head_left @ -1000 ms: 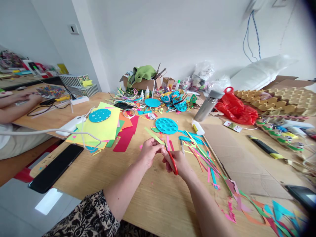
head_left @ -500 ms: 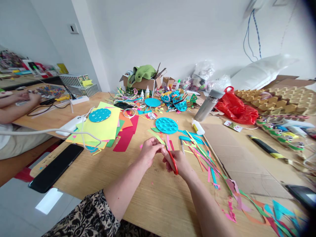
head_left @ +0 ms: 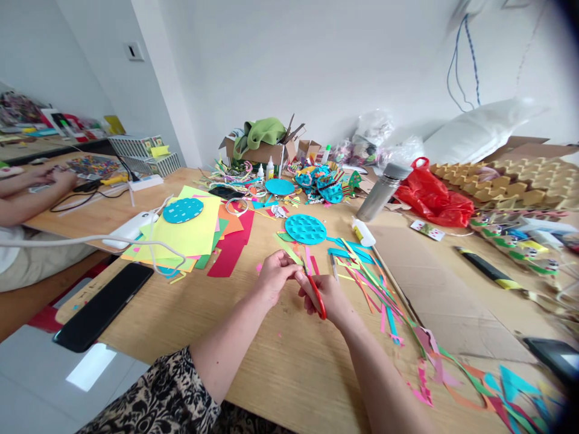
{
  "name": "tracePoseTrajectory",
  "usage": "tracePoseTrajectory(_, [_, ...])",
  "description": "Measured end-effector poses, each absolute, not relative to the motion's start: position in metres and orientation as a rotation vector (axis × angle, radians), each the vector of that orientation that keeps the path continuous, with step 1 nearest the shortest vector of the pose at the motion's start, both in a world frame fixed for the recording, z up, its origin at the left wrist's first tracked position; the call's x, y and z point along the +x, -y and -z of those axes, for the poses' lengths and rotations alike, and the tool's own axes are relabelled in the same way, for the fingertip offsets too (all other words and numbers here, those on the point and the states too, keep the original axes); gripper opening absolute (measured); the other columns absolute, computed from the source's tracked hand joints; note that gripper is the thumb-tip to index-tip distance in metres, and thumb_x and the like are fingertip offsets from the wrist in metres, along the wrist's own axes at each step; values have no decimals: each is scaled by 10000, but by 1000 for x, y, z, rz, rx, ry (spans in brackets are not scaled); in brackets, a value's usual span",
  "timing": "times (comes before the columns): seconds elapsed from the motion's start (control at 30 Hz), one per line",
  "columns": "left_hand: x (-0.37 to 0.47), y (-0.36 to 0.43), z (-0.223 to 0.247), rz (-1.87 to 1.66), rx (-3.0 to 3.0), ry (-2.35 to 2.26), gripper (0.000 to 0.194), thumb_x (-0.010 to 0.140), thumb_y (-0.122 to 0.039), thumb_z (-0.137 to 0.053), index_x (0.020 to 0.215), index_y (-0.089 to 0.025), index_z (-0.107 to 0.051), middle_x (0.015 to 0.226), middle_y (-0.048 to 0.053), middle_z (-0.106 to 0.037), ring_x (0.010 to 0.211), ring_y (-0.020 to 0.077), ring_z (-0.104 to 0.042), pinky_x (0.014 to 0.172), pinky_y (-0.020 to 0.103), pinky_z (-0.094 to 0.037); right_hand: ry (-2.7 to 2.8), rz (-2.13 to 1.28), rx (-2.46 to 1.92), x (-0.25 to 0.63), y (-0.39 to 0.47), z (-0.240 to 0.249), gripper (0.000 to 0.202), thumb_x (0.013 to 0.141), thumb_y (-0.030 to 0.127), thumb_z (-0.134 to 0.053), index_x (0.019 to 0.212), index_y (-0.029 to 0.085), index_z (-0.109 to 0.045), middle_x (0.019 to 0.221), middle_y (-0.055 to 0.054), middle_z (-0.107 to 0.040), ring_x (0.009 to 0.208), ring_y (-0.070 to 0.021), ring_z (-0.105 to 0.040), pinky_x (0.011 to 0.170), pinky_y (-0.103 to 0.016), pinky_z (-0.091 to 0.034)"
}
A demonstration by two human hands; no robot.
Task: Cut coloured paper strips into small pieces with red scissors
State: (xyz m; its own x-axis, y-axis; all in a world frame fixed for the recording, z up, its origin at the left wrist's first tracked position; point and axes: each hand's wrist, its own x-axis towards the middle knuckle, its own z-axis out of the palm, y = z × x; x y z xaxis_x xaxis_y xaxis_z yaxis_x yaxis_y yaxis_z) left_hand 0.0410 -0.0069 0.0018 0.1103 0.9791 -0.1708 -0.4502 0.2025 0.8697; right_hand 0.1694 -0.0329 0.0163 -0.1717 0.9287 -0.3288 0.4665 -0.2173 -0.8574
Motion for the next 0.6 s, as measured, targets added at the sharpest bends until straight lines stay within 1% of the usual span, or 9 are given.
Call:
tracePoseTrajectory(0.2, [40,6,-3,-1199,751,-874,282,540,-145,-705,799,-129,-593,589,-31,-570,534,81,-523,574,225,-426,1609,-1368,-1639,171,33,-16,534,744,646,-538,564,144,-550,414,-22,-552,332,-106,-500,317,-181,-332])
tracePoseTrajectory(0.47, [39,6,-4,-1214,730,-868,253,523,-135,-719,706,-135,-544,580,-40,-554,521,73,-511,559,220,-418,1617,-1377,-1628,172,33,-15,550,736,659,-536,599,129,-594,416,-21,-558,338,-109,-507,318,-189,-339])
tracePoseTrajectory(0.6, [40,7,-5,-1202,744,-876,265,532,-150,-721,737,-133,-555,583,-40,-552,532,75,-516,566,222,-423,1617,-1383,-1618,173,33,-15,556,736,659,-537,611,121,-608,414,-21,-555,331,-104,-501,311,-183,-335])
